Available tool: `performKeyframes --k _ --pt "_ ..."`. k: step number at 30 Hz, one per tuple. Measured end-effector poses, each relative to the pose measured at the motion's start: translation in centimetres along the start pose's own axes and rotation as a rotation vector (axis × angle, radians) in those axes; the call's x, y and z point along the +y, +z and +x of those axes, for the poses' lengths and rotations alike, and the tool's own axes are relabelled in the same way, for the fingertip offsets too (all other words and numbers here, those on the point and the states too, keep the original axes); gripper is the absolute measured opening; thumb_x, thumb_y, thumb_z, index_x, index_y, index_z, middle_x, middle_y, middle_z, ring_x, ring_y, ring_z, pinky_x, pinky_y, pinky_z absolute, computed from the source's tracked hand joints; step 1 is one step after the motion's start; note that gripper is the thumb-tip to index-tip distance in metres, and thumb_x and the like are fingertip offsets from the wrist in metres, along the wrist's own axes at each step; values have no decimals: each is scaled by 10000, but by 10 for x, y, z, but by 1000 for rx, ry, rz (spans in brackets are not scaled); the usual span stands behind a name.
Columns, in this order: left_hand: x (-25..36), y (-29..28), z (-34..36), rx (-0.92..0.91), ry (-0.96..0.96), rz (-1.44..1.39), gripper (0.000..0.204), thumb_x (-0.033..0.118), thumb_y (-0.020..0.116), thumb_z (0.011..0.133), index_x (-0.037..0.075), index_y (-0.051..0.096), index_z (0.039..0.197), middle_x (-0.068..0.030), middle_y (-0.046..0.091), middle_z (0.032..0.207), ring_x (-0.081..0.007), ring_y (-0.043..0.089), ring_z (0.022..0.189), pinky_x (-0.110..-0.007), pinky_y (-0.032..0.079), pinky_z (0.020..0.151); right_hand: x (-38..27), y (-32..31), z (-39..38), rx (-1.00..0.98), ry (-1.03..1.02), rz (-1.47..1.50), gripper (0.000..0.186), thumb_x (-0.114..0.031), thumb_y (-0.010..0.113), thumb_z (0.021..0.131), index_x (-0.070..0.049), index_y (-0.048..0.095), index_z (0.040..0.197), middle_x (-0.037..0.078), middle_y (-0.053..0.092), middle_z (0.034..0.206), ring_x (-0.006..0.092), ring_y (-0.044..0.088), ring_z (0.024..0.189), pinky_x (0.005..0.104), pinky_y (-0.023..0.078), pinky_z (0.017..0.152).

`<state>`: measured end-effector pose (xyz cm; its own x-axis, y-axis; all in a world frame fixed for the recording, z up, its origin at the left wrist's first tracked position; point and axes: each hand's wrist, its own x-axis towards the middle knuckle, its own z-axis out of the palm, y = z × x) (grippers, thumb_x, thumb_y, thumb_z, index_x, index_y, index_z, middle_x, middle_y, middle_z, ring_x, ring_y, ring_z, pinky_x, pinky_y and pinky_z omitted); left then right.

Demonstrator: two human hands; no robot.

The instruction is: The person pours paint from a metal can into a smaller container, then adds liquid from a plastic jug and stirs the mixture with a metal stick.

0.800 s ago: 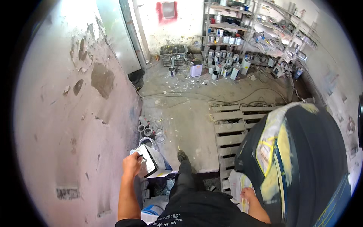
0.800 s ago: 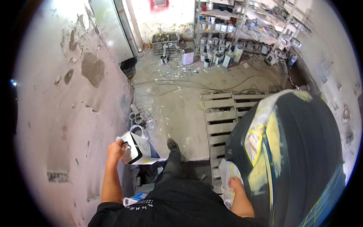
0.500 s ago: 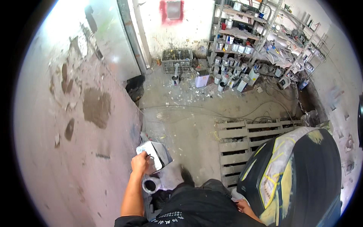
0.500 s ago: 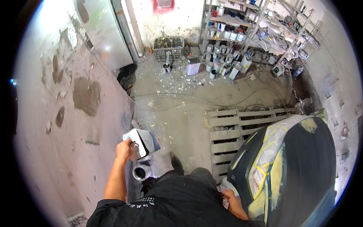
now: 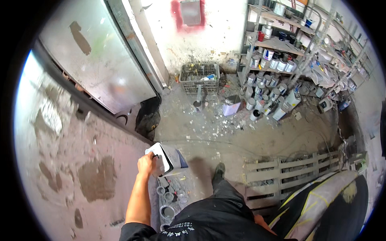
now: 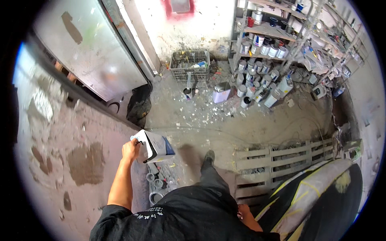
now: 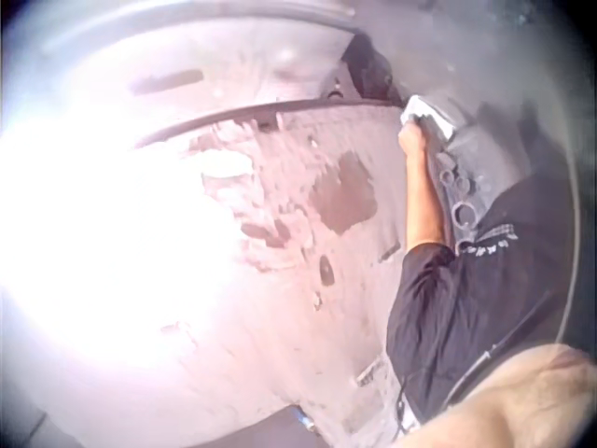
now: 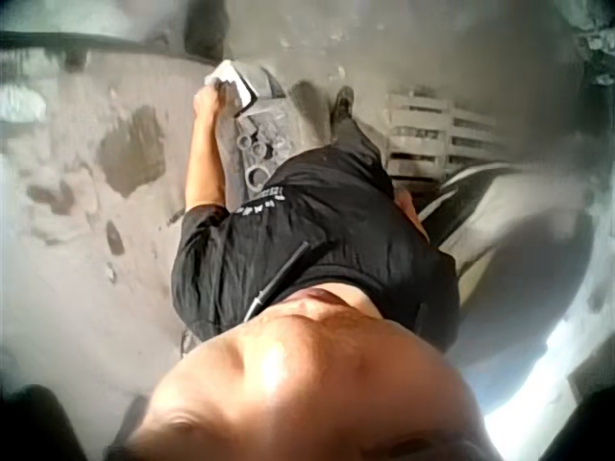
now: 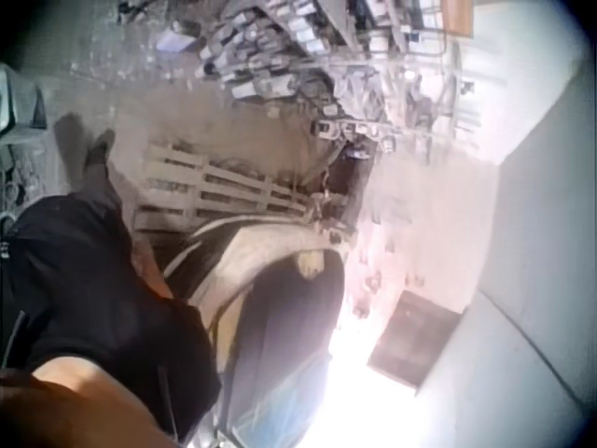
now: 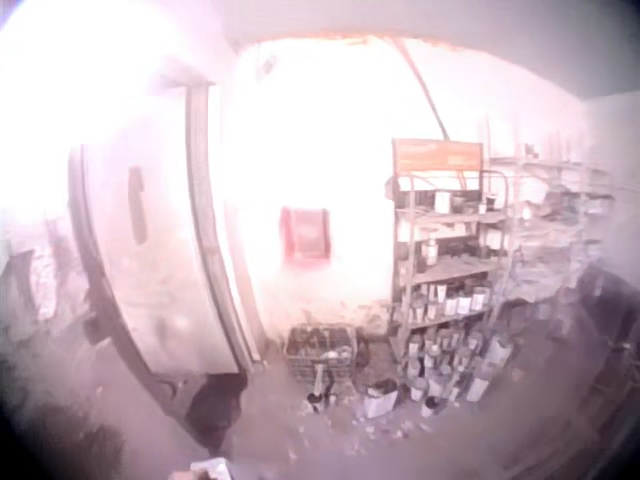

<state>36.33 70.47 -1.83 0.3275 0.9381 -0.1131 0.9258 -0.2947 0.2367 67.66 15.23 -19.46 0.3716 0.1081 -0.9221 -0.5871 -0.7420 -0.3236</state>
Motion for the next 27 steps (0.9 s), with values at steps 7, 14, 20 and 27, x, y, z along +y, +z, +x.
performKeyframes --k 7,14,20,27 --pt "16 -19 187 15 -12 -1 234 302 624 846 75 612 900 -185 677 865 -408 642 841 -509 491 740 -246 18 49 49 -147 -31 250 -201 574 915 -27 580 1095 108 598 819 206 584 654 370 472 541" --pt "13 6 395 -4 0 24 249 311 598 864 78 630 942 -176 683 885 -390 653 839 -480 505 758 -454 76 77 130 -296 -35 232 -149 548 931 34 562 1072 108 589 758 200 565 629 358 462 544" --pt "-21 110 588 -122 45 -15 196 304 592 874 117 623 923 -156 683 889 -363 662 827 -474 520 739 -449 119 170 72 -391 -609 255 -237 572 886 6 630 936 124 639 778 228 623 671 365 508 600" --pt "-52 199 784 -336 -7 -86 199 264 584 862 100 633 965 -170 669 938 -382 653 854 -489 517 743 -524 234 140 46 218 -317 244 -278 599 845 -65 690 920 107 682 838 248 661 768 384 515 709"
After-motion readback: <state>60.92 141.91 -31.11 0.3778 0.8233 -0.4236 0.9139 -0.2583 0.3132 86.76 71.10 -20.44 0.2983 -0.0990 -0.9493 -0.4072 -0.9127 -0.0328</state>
